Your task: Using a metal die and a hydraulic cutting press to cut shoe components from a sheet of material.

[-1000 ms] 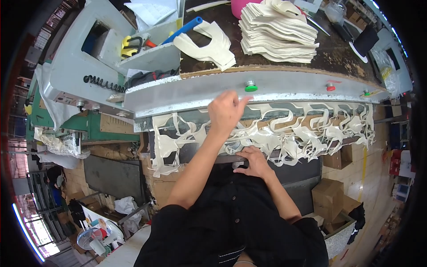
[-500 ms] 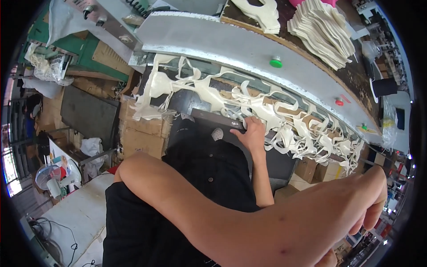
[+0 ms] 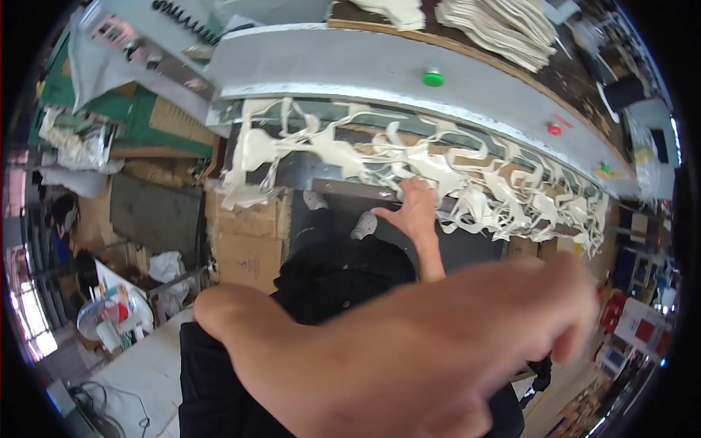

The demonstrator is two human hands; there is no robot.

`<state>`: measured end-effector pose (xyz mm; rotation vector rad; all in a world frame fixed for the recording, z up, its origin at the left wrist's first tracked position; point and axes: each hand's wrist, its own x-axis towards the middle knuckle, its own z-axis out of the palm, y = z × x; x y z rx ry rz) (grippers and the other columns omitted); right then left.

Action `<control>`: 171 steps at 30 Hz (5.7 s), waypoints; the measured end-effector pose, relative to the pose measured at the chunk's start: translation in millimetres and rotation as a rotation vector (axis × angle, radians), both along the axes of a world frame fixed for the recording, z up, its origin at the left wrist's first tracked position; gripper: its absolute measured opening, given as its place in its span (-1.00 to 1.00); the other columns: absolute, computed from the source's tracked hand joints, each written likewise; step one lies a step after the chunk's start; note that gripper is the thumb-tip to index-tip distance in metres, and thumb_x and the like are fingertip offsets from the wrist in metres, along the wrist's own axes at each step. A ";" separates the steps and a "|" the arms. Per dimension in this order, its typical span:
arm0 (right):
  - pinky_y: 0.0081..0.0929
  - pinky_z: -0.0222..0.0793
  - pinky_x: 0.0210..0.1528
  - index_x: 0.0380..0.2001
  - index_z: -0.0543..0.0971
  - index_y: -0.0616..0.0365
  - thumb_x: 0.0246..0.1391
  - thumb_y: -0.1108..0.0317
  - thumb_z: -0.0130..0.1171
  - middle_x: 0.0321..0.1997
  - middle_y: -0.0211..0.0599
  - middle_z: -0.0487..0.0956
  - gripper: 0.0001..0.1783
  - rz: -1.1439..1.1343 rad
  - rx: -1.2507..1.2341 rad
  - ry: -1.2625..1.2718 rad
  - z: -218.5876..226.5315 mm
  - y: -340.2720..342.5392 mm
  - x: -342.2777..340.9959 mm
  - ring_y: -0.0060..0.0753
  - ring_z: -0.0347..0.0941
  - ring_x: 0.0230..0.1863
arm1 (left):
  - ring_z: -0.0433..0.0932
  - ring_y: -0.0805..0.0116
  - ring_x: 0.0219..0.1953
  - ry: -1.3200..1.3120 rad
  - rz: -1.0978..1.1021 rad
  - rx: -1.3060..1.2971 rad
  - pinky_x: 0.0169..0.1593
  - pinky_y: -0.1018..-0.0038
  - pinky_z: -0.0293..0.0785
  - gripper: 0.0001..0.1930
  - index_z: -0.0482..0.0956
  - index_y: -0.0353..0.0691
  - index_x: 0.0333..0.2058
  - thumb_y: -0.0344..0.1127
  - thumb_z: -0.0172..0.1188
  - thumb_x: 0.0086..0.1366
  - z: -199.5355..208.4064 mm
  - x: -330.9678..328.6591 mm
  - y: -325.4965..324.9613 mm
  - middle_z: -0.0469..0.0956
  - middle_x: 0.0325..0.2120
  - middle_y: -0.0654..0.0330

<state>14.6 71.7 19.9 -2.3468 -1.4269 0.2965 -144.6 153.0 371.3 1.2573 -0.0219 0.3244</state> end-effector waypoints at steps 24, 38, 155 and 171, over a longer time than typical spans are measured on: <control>-0.51 0.42 -0.42 -0.31 0.72 0.18 0.17 0.38 0.42 -0.47 -0.35 0.65 -0.89 -0.279 0.412 0.354 -56.8 91.8 189.3 -0.52 0.48 -0.51 | 0.59 -0.07 0.00 0.646 0.224 1.229 0.10 0.11 0.55 -0.63 0.63 -0.34 -0.12 -0.26 0.49 0.18 -373.4 175.1 156.8 0.60 -0.17 -0.03; -0.38 0.55 -0.18 -0.11 0.72 0.06 0.02 0.27 0.55 -0.20 -0.25 0.65 -0.64 -0.204 0.477 0.351 -44.6 83.7 168.5 -0.25 0.57 -0.26 | 0.69 0.42 -0.24 0.401 0.572 0.550 -0.02 0.44 0.72 -0.73 0.69 -0.41 -0.09 -0.45 0.47 0.27 -224.9 138.6 191.8 0.65 -0.26 0.15; 0.07 -0.01 0.62 0.20 0.57 0.16 -0.06 0.31 0.56 0.34 0.03 0.56 -0.30 -0.042 0.298 0.155 -69.3 107.9 232.3 0.12 0.39 0.41 | 0.65 0.06 -0.17 0.530 0.949 0.668 -0.09 0.25 0.58 -0.62 0.80 -0.11 -0.04 -0.37 0.54 0.11 -434.0 125.9 166.6 0.70 -0.23 0.03; -0.18 0.43 0.26 0.06 0.66 0.14 -0.09 0.37 0.59 0.06 -0.11 0.68 -0.42 0.023 0.523 0.066 -16.1 100.4 188.5 -0.03 0.57 0.14 | 0.61 -0.05 -0.13 0.390 0.570 0.850 0.07 0.15 0.53 -0.63 0.68 -0.26 -0.06 -0.28 0.50 0.18 -352.6 32.1 109.0 0.65 -0.22 0.05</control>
